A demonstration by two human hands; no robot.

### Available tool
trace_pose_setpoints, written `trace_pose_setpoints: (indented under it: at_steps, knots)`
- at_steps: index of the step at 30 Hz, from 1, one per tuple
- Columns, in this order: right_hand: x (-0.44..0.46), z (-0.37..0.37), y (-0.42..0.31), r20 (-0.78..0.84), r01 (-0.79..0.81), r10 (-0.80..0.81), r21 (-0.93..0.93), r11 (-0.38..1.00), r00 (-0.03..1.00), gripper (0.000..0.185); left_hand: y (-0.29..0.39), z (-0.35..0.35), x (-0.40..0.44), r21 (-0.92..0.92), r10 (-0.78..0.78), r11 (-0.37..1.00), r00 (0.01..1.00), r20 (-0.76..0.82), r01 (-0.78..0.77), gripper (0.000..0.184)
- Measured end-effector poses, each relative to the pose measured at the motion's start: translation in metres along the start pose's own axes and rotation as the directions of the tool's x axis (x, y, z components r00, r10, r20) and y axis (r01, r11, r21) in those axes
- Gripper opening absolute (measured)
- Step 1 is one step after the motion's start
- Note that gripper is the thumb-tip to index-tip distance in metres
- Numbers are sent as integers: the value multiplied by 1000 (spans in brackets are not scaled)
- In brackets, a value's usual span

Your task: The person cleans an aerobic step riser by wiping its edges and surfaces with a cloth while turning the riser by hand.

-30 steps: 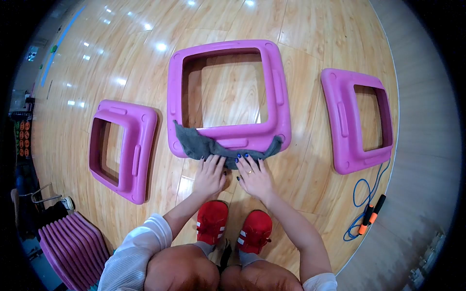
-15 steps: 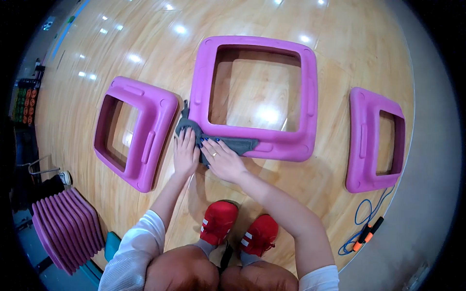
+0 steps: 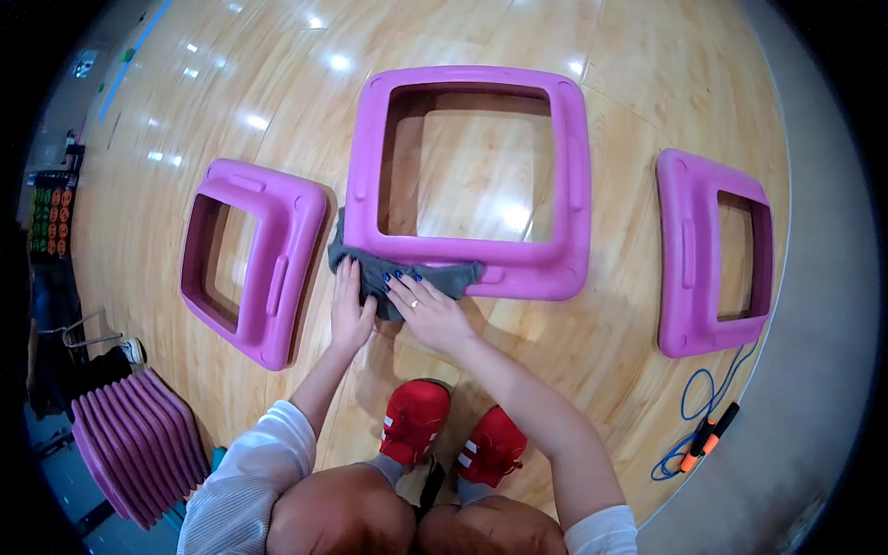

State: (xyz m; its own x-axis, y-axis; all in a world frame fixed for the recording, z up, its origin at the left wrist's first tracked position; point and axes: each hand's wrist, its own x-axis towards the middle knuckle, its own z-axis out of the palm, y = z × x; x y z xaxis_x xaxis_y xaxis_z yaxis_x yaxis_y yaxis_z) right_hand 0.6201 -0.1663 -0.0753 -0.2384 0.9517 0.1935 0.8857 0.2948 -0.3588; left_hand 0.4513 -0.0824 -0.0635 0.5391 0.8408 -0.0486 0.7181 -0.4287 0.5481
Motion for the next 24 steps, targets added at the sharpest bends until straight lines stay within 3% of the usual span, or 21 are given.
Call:
trace_pose_setpoints:
  at_steps: [3, 7, 13, 15, 16, 19, 24]
  knots:
    - [-18, 4, 0, -34, -4, 3, -28, 1000, 999, 40, 8, 3, -28, -115, -95, 988, 995, 45, 99, 70]
    - [-18, -6, -10, -90, 28, -31, -33, 999, 995, 34, -6, 15, -25, -91, -126, 987, 991, 40, 129, 67]
    - [12, -13, -20, -185, -32, 46, 75, 997, 982, 28, -19, 8, 24, -40, 48, 998, 997, -52, -50, 62]
    - [19, -19, -11, -31, -75, 83, 211, 975, 996, 26, -17, 1, 40, 77, 106, 991, 994, 12, -106, 59]
    - [20, -17, -6, -35, -94, 107, 261, 961, 994, 25, -13, 0, 44, 65, 111, 992, 994, -2, -110, 58]
    - [11, -18, 1, -135, -10, 33, 171, 985, 990, 25, -9, 1, 40, 55, 57, 997, 998, 6, -58, 58]
    - [-8, -17, 9, -201, -46, 66, 103, 994, 977, 19, 6, 11, 2, 126, 90, 988, 996, 26, -92, 63]
